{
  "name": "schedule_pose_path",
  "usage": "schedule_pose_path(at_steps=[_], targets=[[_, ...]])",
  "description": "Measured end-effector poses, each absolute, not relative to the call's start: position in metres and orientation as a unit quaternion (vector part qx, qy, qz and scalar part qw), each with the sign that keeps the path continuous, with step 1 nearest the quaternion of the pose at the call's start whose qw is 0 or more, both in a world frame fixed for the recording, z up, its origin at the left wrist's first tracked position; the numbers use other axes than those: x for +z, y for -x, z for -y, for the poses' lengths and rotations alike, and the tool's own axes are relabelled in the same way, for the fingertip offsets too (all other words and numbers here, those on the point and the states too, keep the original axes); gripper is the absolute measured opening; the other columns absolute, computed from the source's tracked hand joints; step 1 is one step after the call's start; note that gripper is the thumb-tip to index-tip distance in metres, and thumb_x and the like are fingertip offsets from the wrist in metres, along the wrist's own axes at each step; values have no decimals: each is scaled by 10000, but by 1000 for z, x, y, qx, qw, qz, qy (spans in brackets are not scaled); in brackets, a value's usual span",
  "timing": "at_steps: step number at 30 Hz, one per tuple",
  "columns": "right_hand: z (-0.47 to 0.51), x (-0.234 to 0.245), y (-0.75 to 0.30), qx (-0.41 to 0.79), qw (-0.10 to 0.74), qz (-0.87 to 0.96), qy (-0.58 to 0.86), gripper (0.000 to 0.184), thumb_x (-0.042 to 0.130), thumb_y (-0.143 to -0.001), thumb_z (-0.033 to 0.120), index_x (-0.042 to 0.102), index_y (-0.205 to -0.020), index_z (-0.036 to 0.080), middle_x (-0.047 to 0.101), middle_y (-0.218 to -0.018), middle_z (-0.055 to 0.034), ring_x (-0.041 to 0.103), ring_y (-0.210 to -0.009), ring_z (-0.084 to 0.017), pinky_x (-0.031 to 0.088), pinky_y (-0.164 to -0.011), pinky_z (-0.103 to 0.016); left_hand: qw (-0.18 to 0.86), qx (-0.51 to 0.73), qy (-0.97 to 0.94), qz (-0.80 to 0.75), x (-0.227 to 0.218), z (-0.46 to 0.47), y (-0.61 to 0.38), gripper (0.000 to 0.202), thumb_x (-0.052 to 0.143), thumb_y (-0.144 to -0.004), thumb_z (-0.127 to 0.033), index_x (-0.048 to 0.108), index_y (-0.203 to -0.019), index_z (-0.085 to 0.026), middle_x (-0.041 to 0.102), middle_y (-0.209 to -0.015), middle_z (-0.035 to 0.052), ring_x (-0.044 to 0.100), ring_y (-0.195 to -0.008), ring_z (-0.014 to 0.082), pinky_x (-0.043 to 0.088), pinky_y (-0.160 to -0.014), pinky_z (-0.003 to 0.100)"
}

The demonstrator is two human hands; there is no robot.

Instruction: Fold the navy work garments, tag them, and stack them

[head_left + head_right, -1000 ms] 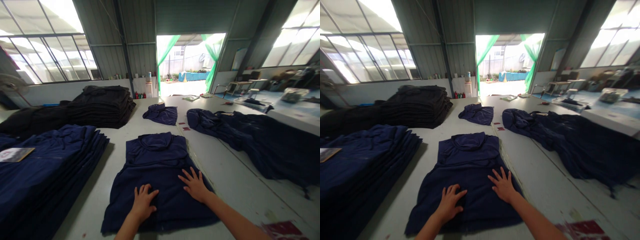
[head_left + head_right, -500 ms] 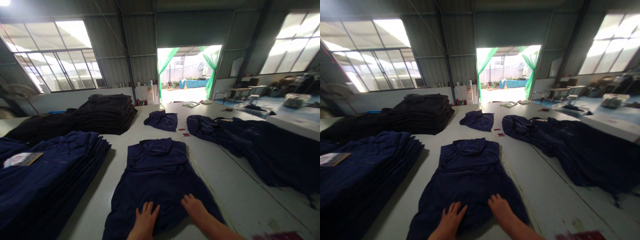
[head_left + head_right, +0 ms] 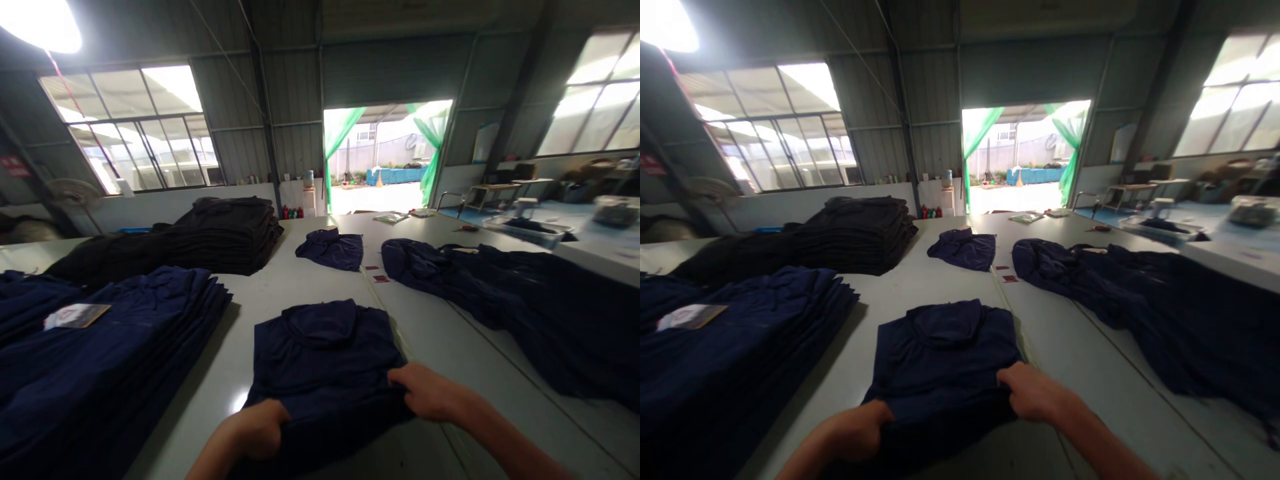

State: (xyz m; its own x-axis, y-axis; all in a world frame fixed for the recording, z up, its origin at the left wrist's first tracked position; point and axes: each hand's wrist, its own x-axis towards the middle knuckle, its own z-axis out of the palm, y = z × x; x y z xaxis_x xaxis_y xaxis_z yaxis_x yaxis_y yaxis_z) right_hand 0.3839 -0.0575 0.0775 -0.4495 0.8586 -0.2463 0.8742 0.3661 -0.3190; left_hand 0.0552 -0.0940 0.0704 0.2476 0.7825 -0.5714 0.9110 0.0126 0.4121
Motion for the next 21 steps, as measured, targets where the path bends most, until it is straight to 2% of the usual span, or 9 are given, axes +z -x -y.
schedule_pose_path(at_steps=[3,7,12,17,21], targets=[[55,102,-387,-165,-4,-836,-523,348,392,-630,58,591,-870,214,639,-872,-44,574,-842,-175,364,-701,-259,433,-133,-691,-564,105,90,-49,413,443,-499,-106,677,-817,-227,665,-691,-41,561,-593,146,385,-485,219],[31,112,-376,-78,-23,-845,-528,306,401,-661,68,592,-865,192,625,-913,-66,564,-848,-179,348,-712,-267,334,-49,-723,-603,115,61,-36,335,469,-533,-131,672,-785,-218,673,-735,-43,592,-690,142,418,-580,201],[-14,101,-356,-33,10,-815,-579,278,415,-704,90,589,-895,194,659,-838,-67,590,-788,-189,332,-663,-276,226,-3,-715,-662,80,17,-24,319,459,-607,-120,643,-852,-208,677,-878,15,597,-822,155,415,-684,218],[-59,67,-343,4,0,-818,-576,322,369,-756,52,592,-945,188,653,-954,-91,552,-937,-216,312,-797,-336,156,11,-687,-709,42,-12,-20,287,382,-757,-180,614,-925,-204,639,-995,62,569,-924,171,400,-752,254],[-90,31,-331,25,-22,-810,-585,379,311,-791,25,587,-979,204,638,-976,-91,513,-988,-222,261,-881,-384,96,30,-662,-743,12,-27,-20,322,303,-811,-152,580,-968,-195,589,-1079,71,515,-1012,186,361,-818,298]])
